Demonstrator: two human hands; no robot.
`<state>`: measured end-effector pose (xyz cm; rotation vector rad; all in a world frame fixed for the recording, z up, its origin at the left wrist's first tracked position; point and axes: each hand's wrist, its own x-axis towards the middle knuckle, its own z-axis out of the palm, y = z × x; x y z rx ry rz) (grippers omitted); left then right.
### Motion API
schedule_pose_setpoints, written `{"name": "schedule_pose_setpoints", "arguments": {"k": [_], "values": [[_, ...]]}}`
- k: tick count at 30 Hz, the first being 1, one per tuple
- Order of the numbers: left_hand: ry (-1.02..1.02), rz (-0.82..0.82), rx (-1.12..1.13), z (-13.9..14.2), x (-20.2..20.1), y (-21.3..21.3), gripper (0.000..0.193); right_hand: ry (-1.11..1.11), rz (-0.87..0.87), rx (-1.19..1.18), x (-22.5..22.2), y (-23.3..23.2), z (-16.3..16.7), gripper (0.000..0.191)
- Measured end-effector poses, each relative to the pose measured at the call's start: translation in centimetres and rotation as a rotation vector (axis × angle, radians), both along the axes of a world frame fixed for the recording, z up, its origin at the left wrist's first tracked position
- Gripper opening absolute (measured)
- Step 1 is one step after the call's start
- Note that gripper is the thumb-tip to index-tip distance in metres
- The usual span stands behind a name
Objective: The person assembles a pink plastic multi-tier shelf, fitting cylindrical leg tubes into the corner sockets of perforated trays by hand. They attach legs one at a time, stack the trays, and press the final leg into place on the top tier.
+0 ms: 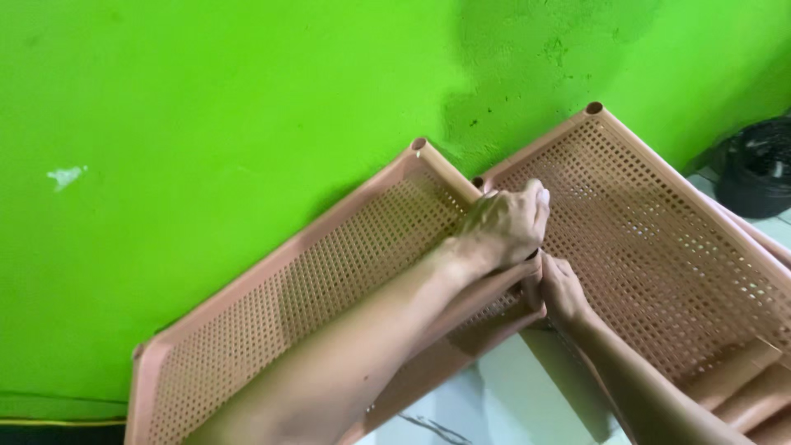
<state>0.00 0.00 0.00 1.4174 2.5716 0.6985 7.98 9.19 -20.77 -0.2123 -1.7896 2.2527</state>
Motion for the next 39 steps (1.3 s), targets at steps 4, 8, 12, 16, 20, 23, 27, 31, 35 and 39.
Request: {"name": "schedule_pose_setpoints", "arguments": {"k": [4, 8, 12, 16, 20, 23, 27, 31, 35, 39], "values": [[0.157, -0.044, 0.113, -0.6, -0.6, -0.6, 0.036, -0.139, -0.031, -0.053, 0.2, -0.9, -0.8, 0.052], [0.019, -0.008, 0.022, -0.3, -0.6, -0.3, 0.037, -0.166, -0.116, -0.067, 0.3, -2.5, -1.3, 0.054], [-0.01, 0.093, -0.069, 0.4, 0.0, -0.2, 0.035, -0.107, -0.141, -0.065, 0.0, -2.7, -1.2, 0.046], [0.122, 0.076, -0.01, 0.3, 0.4, -0.6, 0.032, -0.148, -0.071, -0.145, -0.3, -3.1, -1.4, 0.057], [0.156, -0.004, -0.009, 0.7, 0.4, -0.7, 0.035, -0.21, -0.105, -0.114, -1.2, -3.4, -2.0, 0.053], [0.214, -0.012, -0.038, 1.1, 0.8, -0.6, 0.035, -0.202, -0.104, -0.143, -1.6, -3.4, -2.9, 0.053], [0.199, -0.039, -0.133, 1.5, 1.0, -0.9, 0.035, -0.131, -0.062, -0.183, -2.0, -3.8, -4.2, 0.05], [0.251, -0.078, -0.173, 0.8, 0.6, -0.8, 0.033, -0.098, -0.019, -0.117, -2.3, -3.1, -4.0, 0.044], [0.56, -0.342, -0.161, 0.1, -0.2, -1.0, 0.024, -0.047, 0.049, -0.163, -1.1, -2.8, -0.8, 0.051], [0.317, -0.206, -0.31, -0.1, 0.2, -0.8, 0.034, 0.184, -0.11, 0.007, 3.6, -4.3, 4.4, 0.047]]}}
